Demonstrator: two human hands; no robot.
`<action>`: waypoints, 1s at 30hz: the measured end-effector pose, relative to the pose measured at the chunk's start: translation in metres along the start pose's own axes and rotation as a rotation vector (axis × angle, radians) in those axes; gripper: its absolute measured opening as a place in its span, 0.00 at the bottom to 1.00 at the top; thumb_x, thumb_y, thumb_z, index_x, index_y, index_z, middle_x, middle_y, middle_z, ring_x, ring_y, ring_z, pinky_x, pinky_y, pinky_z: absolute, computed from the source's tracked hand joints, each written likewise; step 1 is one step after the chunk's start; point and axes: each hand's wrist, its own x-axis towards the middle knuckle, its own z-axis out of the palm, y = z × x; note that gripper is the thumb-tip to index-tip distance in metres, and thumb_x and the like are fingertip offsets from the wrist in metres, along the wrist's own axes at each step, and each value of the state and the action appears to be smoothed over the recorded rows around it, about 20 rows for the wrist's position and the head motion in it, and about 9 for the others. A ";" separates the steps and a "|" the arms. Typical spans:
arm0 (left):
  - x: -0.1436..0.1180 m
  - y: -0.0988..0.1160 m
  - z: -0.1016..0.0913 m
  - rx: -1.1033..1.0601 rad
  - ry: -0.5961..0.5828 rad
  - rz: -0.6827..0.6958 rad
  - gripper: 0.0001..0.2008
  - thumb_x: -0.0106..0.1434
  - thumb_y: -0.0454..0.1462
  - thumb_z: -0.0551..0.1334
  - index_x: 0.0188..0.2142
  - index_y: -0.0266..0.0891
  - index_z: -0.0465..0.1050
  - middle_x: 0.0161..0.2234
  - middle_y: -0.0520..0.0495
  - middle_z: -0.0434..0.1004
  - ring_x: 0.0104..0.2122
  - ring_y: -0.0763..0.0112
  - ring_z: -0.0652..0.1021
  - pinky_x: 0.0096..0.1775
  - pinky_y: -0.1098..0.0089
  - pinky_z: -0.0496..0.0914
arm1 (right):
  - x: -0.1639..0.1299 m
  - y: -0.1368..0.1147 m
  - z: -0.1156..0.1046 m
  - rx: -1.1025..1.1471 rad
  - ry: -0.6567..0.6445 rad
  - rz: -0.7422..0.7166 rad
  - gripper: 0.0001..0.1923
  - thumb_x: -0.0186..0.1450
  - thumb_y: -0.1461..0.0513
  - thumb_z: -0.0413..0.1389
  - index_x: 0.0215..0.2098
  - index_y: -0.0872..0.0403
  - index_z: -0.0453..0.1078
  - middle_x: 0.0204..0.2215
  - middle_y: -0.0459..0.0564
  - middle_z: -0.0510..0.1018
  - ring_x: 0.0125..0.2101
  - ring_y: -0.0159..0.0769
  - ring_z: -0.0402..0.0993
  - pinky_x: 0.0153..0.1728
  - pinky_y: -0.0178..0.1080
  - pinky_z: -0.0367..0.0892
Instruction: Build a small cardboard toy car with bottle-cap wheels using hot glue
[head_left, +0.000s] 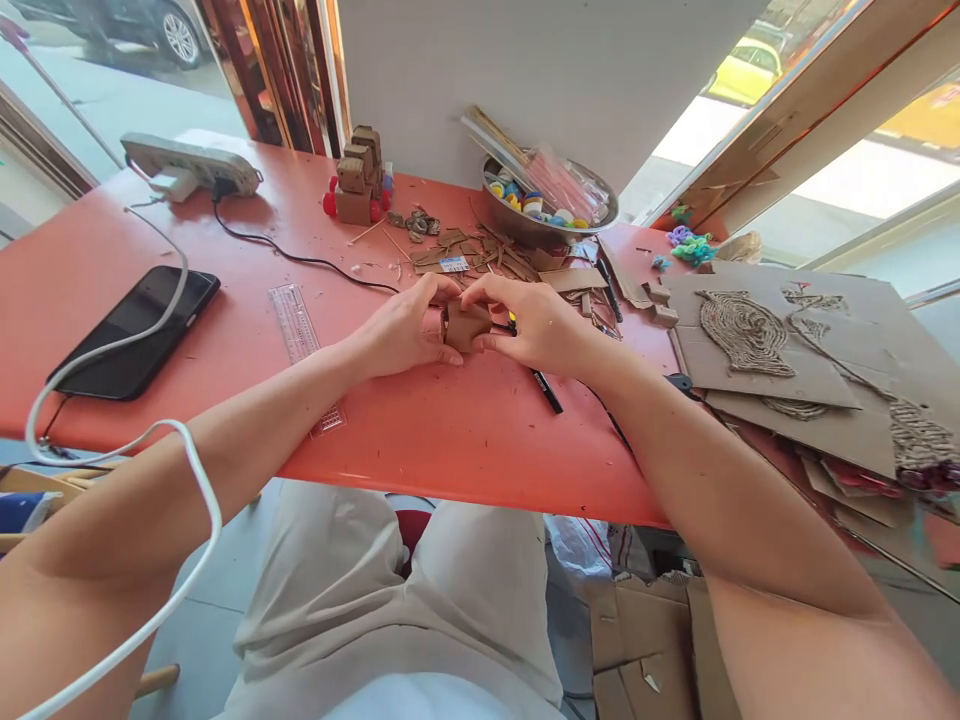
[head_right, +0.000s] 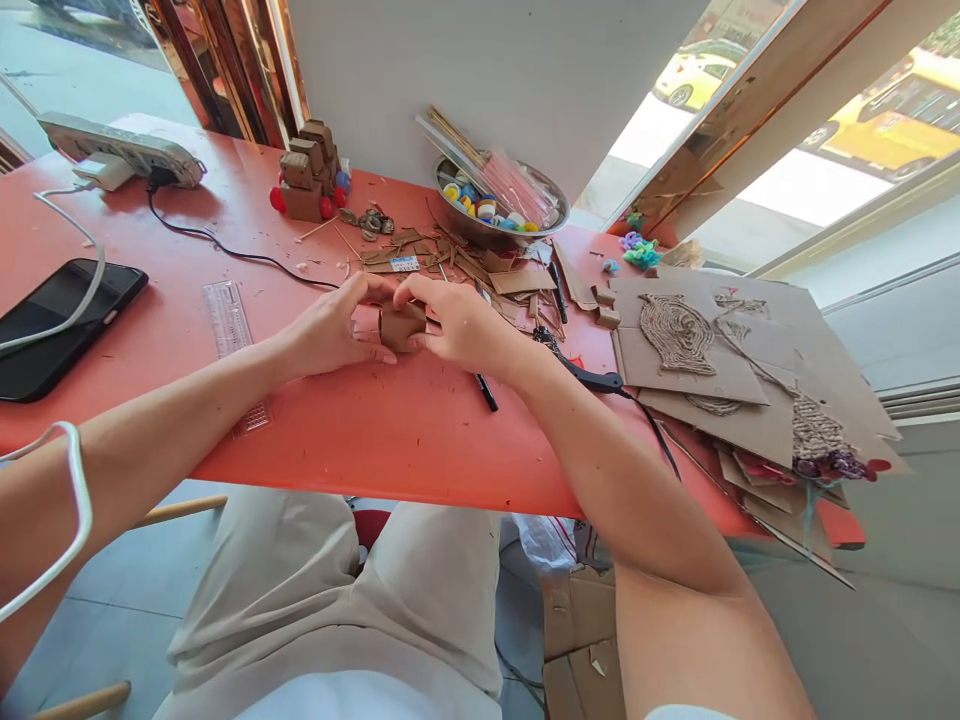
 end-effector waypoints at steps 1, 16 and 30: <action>0.001 0.001 -0.002 0.007 -0.017 -0.022 0.37 0.51 0.47 0.80 0.56 0.41 0.72 0.60 0.36 0.81 0.60 0.50 0.81 0.61 0.52 0.75 | 0.000 0.003 0.001 0.016 0.006 -0.017 0.14 0.58 0.65 0.61 0.44 0.52 0.72 0.40 0.48 0.81 0.39 0.39 0.74 0.43 0.39 0.67; 0.007 0.009 -0.026 0.105 -0.155 -0.227 0.21 0.55 0.46 0.71 0.47 0.41 0.79 0.46 0.48 0.85 0.46 0.62 0.82 0.51 0.63 0.75 | -0.009 0.018 0.015 0.321 0.154 0.055 0.13 0.56 0.61 0.66 0.39 0.48 0.72 0.43 0.48 0.83 0.45 0.42 0.82 0.56 0.52 0.80; 0.010 0.005 -0.019 0.171 -0.090 -0.240 0.17 0.56 0.48 0.68 0.41 0.41 0.78 0.37 0.50 0.82 0.38 0.65 0.80 0.43 0.65 0.73 | -0.006 0.015 0.014 0.309 0.126 0.026 0.12 0.57 0.62 0.65 0.39 0.48 0.72 0.44 0.48 0.83 0.47 0.42 0.82 0.59 0.53 0.79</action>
